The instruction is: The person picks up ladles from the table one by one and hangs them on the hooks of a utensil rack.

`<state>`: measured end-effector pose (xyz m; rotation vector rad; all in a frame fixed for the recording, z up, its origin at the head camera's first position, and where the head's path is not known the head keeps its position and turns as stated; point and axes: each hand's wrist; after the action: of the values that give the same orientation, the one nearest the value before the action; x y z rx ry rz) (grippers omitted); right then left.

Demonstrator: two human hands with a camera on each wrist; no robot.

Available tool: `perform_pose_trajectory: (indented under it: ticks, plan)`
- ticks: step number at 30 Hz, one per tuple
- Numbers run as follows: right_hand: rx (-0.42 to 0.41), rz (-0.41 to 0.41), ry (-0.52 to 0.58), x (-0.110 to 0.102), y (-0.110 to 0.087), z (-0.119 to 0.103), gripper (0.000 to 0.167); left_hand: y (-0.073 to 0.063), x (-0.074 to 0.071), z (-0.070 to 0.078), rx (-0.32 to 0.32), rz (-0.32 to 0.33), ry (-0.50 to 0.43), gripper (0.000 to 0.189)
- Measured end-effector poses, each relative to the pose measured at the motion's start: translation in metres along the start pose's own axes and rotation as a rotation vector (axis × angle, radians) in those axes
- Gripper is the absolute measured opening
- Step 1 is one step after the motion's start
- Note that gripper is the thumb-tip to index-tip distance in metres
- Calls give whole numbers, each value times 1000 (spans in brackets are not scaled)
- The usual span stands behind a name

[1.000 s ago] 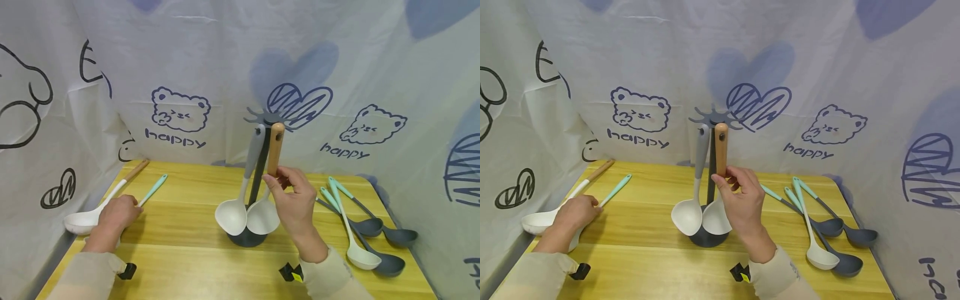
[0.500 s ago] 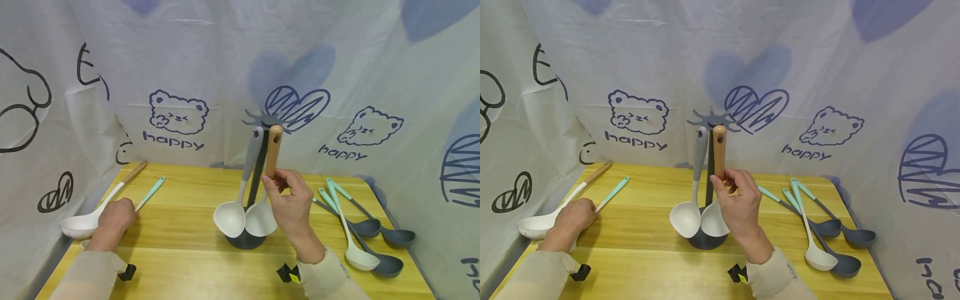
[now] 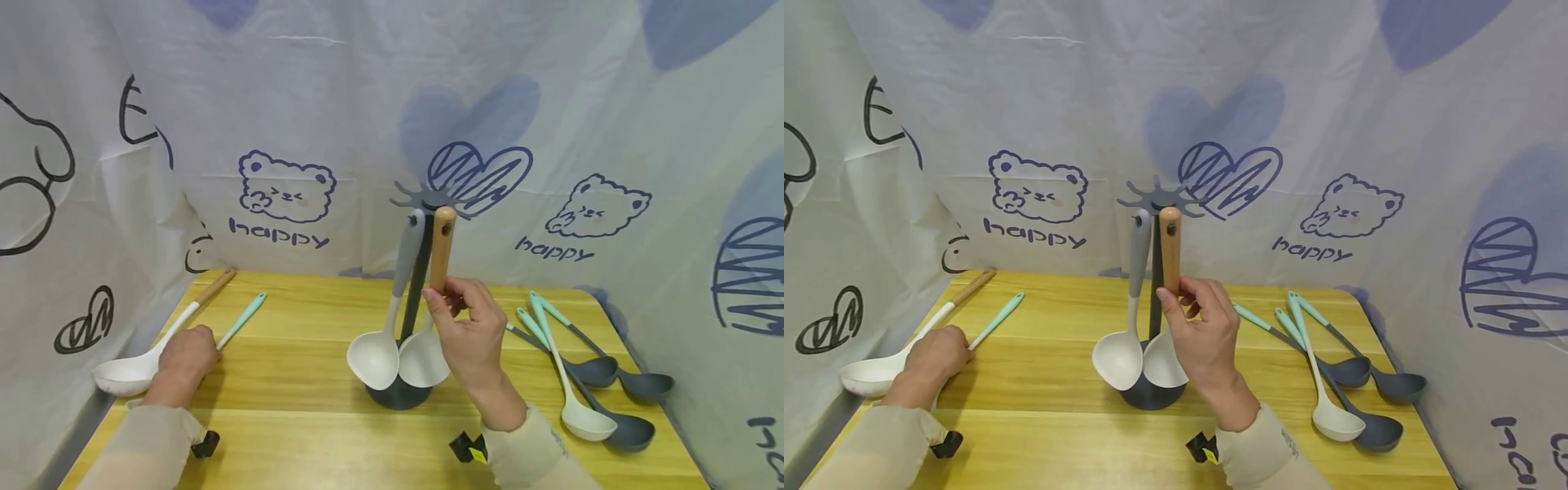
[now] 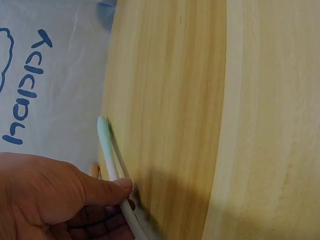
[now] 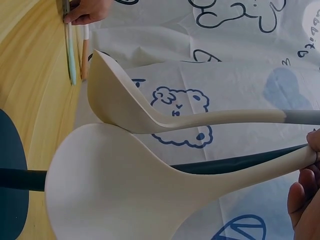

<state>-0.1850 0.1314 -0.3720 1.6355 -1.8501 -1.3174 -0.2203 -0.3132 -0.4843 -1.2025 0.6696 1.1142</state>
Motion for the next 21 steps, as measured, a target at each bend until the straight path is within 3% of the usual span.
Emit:
perform_pose_trajectory:
  ticks: [6, 11, 14, 21]
  plan:
    - [-4, -2, -7, -1, 0, 0, 16, -8, -5, 7, 29, 80, -24, 18]
    - [-8, 2, -17, 0, 0, 0, 20, -20, -17, 25, 52, 114, -84, 25]
    - [-15, 8, -22, 0, 0, -1, 24, -32, -26, 44, 82, 190, -134, 27]
    - [-26, 13, -39, 0, 0, 0, 33, -77, -43, 115, 207, 495, -312, 25]
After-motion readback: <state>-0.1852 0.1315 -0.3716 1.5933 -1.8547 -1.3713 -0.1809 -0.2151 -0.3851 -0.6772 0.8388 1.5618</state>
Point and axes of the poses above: each hand's wrist, its own y-axis towards the middle knuckle, its own x-axis out of the palm, z = x × y, and after that the axes turned 12 degrees about -z, right-handed
